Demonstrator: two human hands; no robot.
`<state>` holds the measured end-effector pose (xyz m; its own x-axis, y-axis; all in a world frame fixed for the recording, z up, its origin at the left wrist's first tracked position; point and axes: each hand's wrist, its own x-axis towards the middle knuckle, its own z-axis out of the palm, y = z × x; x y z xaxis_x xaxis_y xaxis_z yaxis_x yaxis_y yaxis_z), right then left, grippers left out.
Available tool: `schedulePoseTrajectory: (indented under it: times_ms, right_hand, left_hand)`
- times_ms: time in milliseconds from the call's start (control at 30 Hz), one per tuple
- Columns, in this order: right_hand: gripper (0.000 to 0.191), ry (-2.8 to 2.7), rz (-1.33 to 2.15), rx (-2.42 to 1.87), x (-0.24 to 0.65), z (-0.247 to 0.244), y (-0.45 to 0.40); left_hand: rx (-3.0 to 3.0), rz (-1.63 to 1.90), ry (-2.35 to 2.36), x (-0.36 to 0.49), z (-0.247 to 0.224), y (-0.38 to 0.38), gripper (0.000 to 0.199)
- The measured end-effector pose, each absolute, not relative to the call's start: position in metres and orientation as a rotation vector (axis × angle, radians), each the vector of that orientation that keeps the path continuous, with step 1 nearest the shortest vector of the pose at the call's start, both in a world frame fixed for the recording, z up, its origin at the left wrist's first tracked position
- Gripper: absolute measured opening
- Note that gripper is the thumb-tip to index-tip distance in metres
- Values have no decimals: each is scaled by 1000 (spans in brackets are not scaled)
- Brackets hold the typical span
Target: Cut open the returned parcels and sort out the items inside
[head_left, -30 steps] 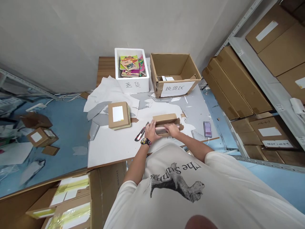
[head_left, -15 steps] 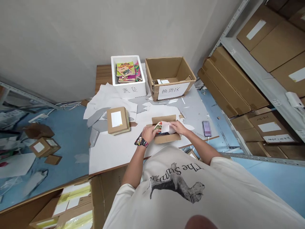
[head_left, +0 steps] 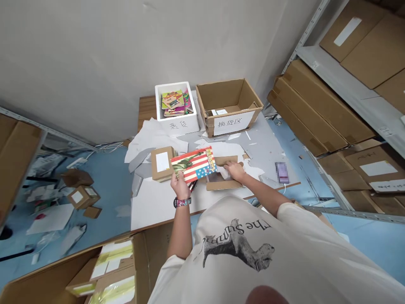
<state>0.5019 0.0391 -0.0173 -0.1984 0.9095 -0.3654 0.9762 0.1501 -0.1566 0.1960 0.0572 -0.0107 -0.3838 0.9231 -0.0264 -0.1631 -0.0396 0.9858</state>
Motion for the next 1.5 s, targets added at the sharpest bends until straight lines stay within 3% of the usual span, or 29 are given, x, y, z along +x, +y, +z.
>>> schedulePoseTrajectory:
  times_ms: [133,300,367,500,633,733,800,867,967,1167,1333,1500]
  right_hand:
    - [34,2265,-583,1682,490,-9,46]
    - [56,2529,-552,2001,497,18,49]
    - [52,2517,-526,1984,501,24,47]
    - [26,2168,-648,1944,504,22,42]
    - [34,2146,-699,2247,510,26,42]
    - [51,2329,-1356,2687,510,43,47]
    - [57,2379,-2018,2667,509,59,55]
    - [61,2417,-2337,2556,510,76,63]
    - [57,2496,-2275,2637,522,103,75]
    - [46,2567,-2164,2652,553,152,78]
    - [34,3121,-1885,2511,546,192,62]
    - [30,3460,-1628,2369,527,207,41]
  left_hand:
    - [568,1635,1305,192,2,55,49]
    - [570,1603,1254,199,20,53,50]
    - [598,1605,1212,205,26,56,51]
    - [630,1581,1180,217,31,63,53]
    - [672,1543,1146,224,34,59,54]
    - [712,1473,1121,228,39,48,54]
    - [764,1419,1071,233,44,40,58]
    - [860,1341,998,238,48,34,63]
    - [988,1199,932,240,52,31,64]
    - [1201,1152,955,219,76,42,44]
    - [1898,1442,1019,196,111,45,21]
    - [2246,1855,946,189,118,42,35]
